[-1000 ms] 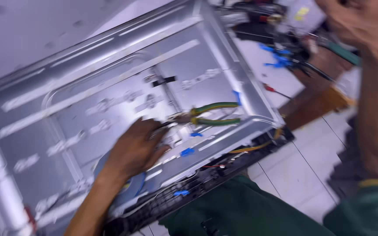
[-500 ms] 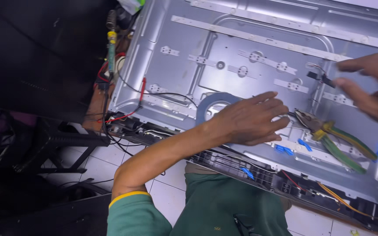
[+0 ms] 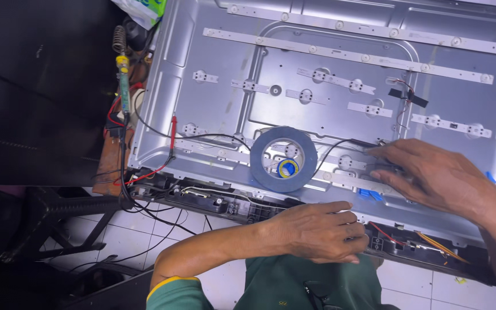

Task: The person works on the back panel of a disassembled television, using pliers to manipulate wires and components. They handle a roll of blue tape and apply it to a white strip, then use the pliers to cut the tape. The workspace is cluttered with tools and electronic parts.

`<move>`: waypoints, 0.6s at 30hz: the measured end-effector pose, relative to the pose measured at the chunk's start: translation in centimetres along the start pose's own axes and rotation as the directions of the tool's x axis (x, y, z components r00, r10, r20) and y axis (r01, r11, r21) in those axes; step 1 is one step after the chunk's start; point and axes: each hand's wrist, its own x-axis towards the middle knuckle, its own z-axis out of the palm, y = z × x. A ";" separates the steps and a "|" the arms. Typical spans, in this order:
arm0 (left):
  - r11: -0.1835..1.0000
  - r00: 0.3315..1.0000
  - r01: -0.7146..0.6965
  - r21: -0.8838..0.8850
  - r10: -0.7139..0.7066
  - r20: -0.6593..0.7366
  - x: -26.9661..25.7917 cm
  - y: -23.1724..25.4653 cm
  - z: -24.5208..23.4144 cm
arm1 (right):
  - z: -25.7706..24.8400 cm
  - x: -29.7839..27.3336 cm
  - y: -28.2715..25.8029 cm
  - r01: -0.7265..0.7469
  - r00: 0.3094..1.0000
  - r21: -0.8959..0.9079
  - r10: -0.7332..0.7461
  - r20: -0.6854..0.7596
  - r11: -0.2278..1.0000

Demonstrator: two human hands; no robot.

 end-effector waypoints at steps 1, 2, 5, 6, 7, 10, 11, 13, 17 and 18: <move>1.000 1.000 0.003 -0.019 -0.003 0.014 -0.1 0.0 0.7 | 0.3 -0.5 0.1 -0.083 0.994 0.001 0.082 0.067 0.997; 0.999 1.000 0.007 -0.038 -0.006 0.028 -0.1 0.1 1.3 | 0.5 -1.1 0.2 -0.165 0.977 -0.004 0.164 0.134 0.986; 0.999 0.999 0.001 -0.048 0.001 0.055 -0.1 0.1 1.9 | 2.0 -3.0 1.3 -0.188 0.977 0.014 0.186 0.104 0.982; 0.998 0.998 -0.003 -0.058 0.006 0.058 -0.2 0.3 2.0 | 2.2 -3.6 1.4 -0.197 0.975 0.020 0.194 0.107 0.980; 0.997 0.997 0.022 -0.070 -0.017 0.073 -0.3 0.3 2.0 | 2.3 -4.1 1.6 -0.183 0.982 0.065 0.180 0.054 0.981; 0.988 0.989 0.091 -0.123 -0.076 0.126 -0.4 -0.1 1.6 | 2.9 -5.6 2.5 -0.158 0.984 0.150 0.168 -0.057 0.976; 0.979 0.980 0.138 -0.150 -0.113 0.161 -0.4 -0.3 1.4 | 3.1 -6.0 2.9 -0.137 0.980 0.185 0.161 -0.121 0.973; 0.970 0.971 0.189 -0.151 -0.162 0.178 -0.9 -0.9 0.6 | 3.5 -6.7 3.7 -0.198 0.966 0.160 0.220 -0.136 0.967; 0.936 0.943 0.308 -0.170 -0.276 0.185 -1.3 -2.1 -0.7 | 2.9 -7.8 4.3 -0.232 0.946 0.179 0.264 -0.187 0.956; 0.939 0.949 0.289 -0.187 -0.255 0.188 -1.3 -2.3 -0.8 | 3.2 -8.1 4.5 -0.256 0.938 0.183 0.289 -0.189 0.949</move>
